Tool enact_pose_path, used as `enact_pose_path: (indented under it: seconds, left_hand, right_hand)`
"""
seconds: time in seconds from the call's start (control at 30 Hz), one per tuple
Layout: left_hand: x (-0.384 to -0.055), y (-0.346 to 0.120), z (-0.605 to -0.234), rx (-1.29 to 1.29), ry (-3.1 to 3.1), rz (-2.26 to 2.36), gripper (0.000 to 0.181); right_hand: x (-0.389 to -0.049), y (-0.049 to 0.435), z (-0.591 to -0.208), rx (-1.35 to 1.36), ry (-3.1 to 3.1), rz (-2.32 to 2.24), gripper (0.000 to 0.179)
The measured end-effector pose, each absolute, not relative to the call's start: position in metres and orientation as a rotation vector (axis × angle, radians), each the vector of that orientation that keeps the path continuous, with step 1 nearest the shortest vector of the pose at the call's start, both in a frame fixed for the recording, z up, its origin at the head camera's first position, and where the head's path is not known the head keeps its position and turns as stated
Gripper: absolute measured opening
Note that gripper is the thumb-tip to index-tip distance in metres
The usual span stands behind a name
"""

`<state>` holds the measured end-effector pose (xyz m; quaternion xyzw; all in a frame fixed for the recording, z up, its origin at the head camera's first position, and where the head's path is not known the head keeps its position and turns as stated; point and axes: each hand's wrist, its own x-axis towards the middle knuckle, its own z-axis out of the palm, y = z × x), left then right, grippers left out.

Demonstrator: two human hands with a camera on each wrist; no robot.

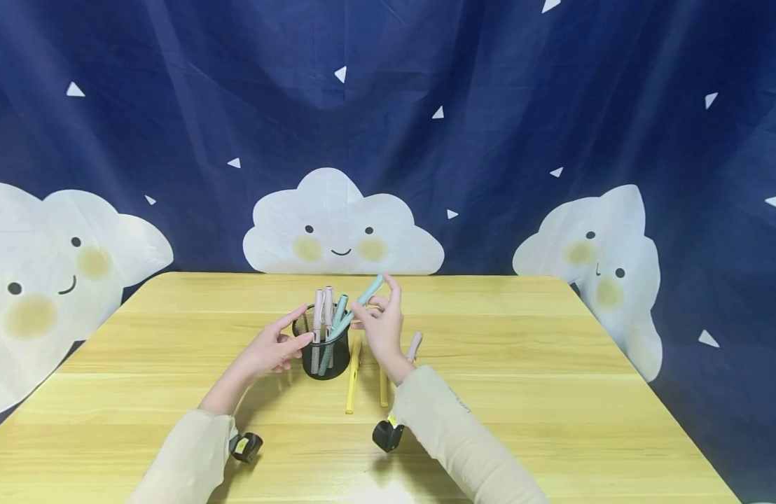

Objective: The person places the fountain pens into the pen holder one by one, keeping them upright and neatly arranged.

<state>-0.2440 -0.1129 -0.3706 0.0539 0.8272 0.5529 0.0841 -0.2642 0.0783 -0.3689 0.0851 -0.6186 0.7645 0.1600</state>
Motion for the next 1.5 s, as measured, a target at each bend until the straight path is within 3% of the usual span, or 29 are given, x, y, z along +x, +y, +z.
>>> enact_pose_path:
  seconds: [0.37,1.5]
  left_hand:
    - [-0.244,-0.113,-0.371,0.160,2.480,1.637,0.068]
    - [-0.245,-0.113,-0.371,0.147,2.464,1.648,0.069]
  right_hand:
    - [-0.264,0.076,-0.373,0.336,-1.954,1.913,0.068]
    - [-0.242,0.070,-0.355,0.535,-2.054,1.740,0.046]
